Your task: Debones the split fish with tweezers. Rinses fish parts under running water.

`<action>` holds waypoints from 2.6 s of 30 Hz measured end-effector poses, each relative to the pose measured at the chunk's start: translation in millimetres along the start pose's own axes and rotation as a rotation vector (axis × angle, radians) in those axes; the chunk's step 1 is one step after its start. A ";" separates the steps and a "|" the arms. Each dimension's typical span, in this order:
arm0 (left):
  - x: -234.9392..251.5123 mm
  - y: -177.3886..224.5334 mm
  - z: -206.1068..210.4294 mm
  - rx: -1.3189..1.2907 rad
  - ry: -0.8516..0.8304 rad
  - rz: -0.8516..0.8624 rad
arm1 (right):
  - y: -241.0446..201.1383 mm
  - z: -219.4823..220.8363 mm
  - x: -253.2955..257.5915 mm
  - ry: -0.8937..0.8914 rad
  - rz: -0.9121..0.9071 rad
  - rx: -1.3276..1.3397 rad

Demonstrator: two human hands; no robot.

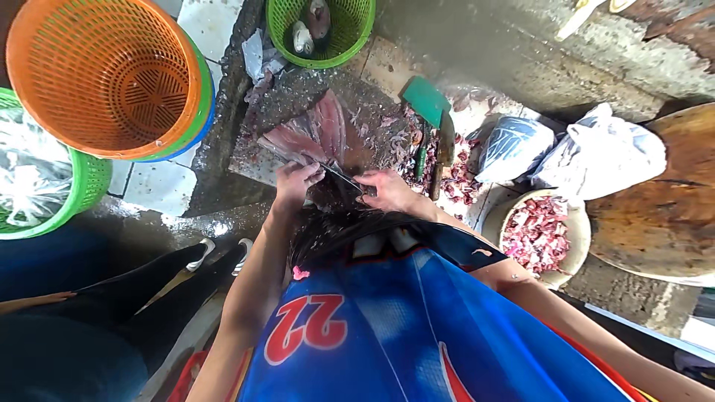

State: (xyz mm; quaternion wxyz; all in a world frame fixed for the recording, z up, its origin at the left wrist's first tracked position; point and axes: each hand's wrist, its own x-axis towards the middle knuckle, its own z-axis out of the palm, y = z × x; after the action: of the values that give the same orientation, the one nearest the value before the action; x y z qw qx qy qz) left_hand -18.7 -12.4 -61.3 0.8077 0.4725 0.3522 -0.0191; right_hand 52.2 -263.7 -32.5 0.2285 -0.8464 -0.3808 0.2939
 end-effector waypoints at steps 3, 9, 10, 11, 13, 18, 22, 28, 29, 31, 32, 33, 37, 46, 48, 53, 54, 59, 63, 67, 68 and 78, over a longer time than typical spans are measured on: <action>1.5 3.1 10.1 0.031 0.069 -0.124 | 0.9 1.1 -3.1 0.000 -0.011 -0.057; 8.8 -3.3 24.0 0.041 0.159 -0.113 | 6.6 -7.8 -10.5 -0.043 -0.001 -0.177; 8.4 -5.1 25.2 0.054 0.164 -0.111 | 6.5 -9.8 -11.6 -0.055 -0.010 -0.211; 7.6 -6.4 26.3 0.063 0.172 -0.113 | 6.8 -11.2 -12.5 -0.063 -0.029 -0.240; 7.2 -9.4 28.2 0.074 0.203 -0.116 | 8.4 -13.1 -13.7 -0.077 -0.067 -0.288; 12.0 -16.9 28.9 0.087 0.225 -0.086 | 9.7 -22.2 -17.7 -0.132 -0.092 -0.377; 13.2 -16.7 30.3 0.102 0.242 -0.077 | 2.9 -35.6 -20.7 -0.214 -0.076 -0.396; 16.0 -13.6 28.2 0.041 0.237 -0.058 | 17.9 -48.7 -45.1 -0.017 -0.202 -0.349; 15.4 -11.8 29.7 0.026 0.234 -0.056 | 19.2 -52.6 -49.7 0.037 -0.202 -0.342; 15.3 -10.1 31.0 0.008 0.234 -0.052 | 22.8 -56.1 -59.4 0.097 -0.202 -0.316; 17.4 -9.7 31.1 0.003 0.233 -0.042 | 24.3 -58.3 -63.9 0.126 -0.197 -0.295; 18.3 -10.4 30.4 -0.001 0.232 -0.038 | 25.3 -59.2 -69.4 0.171 -0.170 -0.261; 12.7 -13.3 24.6 0.048 0.177 -0.049 | 37.1 -65.6 -81.8 0.251 0.296 -0.088; 19.3 -0.3 7.9 -0.116 0.351 -0.075 | 27.3 -44.0 -68.1 0.297 0.484 -0.022; 13.0 -4.7 7.6 -0.124 0.272 -0.067 | 22.7 -35.0 -63.4 0.286 0.378 0.013; 3.4 -8.9 9.0 0.059 0.066 -0.064 | 27.8 -17.5 -54.4 0.206 0.053 0.011; 2.1 -9.9 10.3 0.087 0.058 -0.060 | 27.1 -17.1 -54.4 0.181 0.035 -0.015; -0.5 -5.3 16.5 -0.138 0.053 -0.131 | 20.9 -16.6 -52.5 0.114 0.023 -0.067; 0.5 -7.0 15.9 -0.237 0.034 -0.153 | 25.3 -7.7 -41.0 0.107 0.027 0.025; 3.3 -9.5 13.1 -0.268 0.033 -0.141 | 28.9 -1.3 -35.1 0.117 -0.016 0.117; 4.2 -10.1 12.8 -0.274 0.034 -0.135 | 29.5 -1.0 -36.1 0.126 -0.023 0.137; 8.0 -13.0 14.2 -0.277 0.014 -0.111 | 33.7 5.1 -36.0 0.124 0.008 0.241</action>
State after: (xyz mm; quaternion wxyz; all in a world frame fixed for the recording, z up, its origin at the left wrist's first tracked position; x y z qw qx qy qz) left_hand -9.6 -28.2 -71.4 0.8605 0.3362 0.3826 -0.0118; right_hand 46.6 -311.3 -45.1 0.3507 -0.8308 -0.3245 0.2854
